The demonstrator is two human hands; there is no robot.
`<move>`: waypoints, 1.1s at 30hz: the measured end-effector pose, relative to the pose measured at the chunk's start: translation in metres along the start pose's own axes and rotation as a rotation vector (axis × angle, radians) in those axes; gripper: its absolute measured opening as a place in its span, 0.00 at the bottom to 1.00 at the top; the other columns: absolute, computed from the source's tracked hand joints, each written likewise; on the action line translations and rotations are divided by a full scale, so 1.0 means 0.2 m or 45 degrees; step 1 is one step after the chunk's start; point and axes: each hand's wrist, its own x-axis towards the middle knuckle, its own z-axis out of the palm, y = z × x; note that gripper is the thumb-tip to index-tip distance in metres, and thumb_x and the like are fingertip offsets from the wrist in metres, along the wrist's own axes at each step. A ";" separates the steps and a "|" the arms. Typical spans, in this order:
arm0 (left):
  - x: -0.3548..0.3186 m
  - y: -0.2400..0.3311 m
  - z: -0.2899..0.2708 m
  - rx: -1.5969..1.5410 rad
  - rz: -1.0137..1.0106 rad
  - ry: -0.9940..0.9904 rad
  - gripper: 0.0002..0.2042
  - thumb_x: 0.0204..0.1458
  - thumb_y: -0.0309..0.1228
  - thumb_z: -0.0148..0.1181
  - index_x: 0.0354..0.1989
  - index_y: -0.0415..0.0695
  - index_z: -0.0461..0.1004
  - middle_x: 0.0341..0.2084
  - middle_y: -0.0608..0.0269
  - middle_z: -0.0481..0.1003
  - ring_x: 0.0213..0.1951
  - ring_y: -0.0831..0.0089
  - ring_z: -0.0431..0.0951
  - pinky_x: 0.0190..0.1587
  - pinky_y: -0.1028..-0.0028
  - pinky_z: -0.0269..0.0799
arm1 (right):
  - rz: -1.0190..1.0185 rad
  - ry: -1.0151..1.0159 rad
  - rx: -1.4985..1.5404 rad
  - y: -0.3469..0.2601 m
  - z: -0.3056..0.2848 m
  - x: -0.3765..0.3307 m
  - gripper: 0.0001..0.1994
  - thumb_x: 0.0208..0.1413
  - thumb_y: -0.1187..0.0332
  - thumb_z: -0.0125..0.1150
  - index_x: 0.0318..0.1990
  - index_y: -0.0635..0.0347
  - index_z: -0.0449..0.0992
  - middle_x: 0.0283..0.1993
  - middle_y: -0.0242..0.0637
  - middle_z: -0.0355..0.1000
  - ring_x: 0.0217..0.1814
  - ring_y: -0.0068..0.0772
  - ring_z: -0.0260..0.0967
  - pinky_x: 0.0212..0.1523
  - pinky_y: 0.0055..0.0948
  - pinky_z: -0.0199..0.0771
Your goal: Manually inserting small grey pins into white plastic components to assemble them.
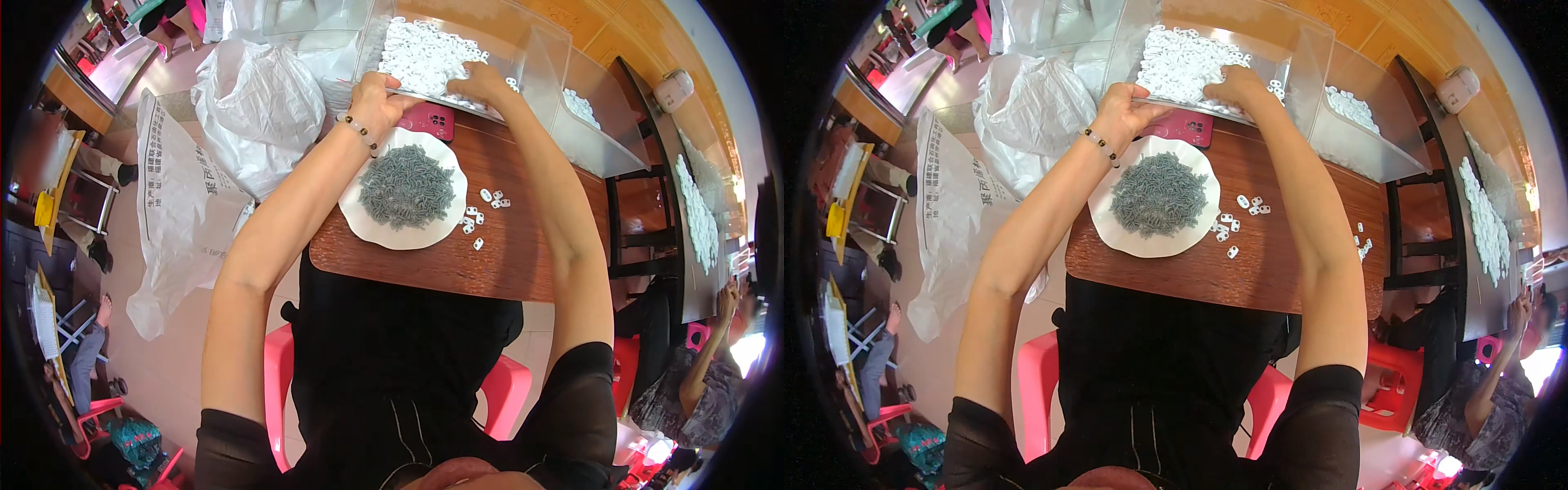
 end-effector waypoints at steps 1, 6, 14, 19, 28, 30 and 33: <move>0.00 0.00 0.00 0.025 0.012 0.015 0.15 0.49 0.16 0.37 0.45 0.21 0.53 0.54 0.25 0.55 0.57 0.29 0.59 0.59 0.35 0.61 | 0.056 -0.018 0.127 0.00 -0.01 -0.01 0.43 0.35 0.49 0.67 0.61 0.64 0.66 0.41 0.51 0.76 0.31 0.41 0.75 0.30 0.36 0.78; 0.11 0.01 -0.06 -0.009 -0.038 0.048 0.06 0.48 0.19 0.41 0.34 0.29 0.60 0.47 0.33 0.61 0.51 0.28 0.65 0.51 0.30 0.66 | 0.129 0.031 0.257 0.05 -0.02 0.01 0.40 0.38 0.53 0.66 0.61 0.65 0.67 0.29 0.43 0.74 0.13 0.30 0.64 0.14 0.32 0.67; 0.12 0.01 -0.03 -0.031 -0.069 0.103 0.12 0.47 0.16 0.42 0.40 0.24 0.56 0.48 0.36 0.55 0.57 0.25 0.55 0.54 0.25 0.58 | 0.142 0.193 0.843 0.20 -0.02 0.03 0.33 0.40 0.58 0.64 0.56 0.68 0.71 0.19 0.37 0.70 0.10 0.28 0.62 0.10 0.30 0.60; 0.10 0.06 -0.04 -0.014 -0.154 0.104 0.16 0.47 0.15 0.41 0.46 0.23 0.51 0.51 0.34 0.52 0.59 0.23 0.52 0.56 0.25 0.56 | 0.171 0.080 0.952 0.18 -0.05 0.00 0.18 0.40 0.59 0.65 0.37 0.62 0.75 0.18 0.33 0.67 0.08 0.21 0.55 0.07 0.25 0.47; 0.08 0.07 -0.02 -0.019 -0.176 0.068 0.20 0.50 0.18 0.40 0.52 0.22 0.48 0.56 0.30 0.48 0.61 0.26 0.49 0.57 0.29 0.57 | 0.103 -0.034 1.173 0.08 -0.20 -0.14 0.18 0.49 0.54 0.63 0.42 0.56 0.75 0.38 0.34 0.69 0.21 0.17 0.62 0.08 0.10 0.49; 0.08 0.07 -0.01 0.073 -0.160 0.023 0.22 0.51 0.19 0.42 0.53 0.23 0.47 0.59 0.27 0.44 0.61 0.24 0.46 0.56 0.29 0.59 | 0.056 -0.070 1.169 0.08 -0.26 -0.17 0.19 0.49 0.53 0.63 0.43 0.56 0.75 0.40 0.34 0.67 0.22 0.17 0.62 0.09 0.08 0.49; 0.09 0.08 0.02 0.065 -0.189 0.146 0.23 0.51 0.20 0.43 0.54 0.25 0.45 0.59 0.24 0.41 0.61 0.23 0.44 0.55 0.29 0.61 | 0.011 -0.120 1.289 0.09 -0.32 -0.21 0.20 0.51 0.53 0.63 0.44 0.58 0.74 0.36 0.35 0.68 0.21 0.16 0.62 0.07 0.07 0.48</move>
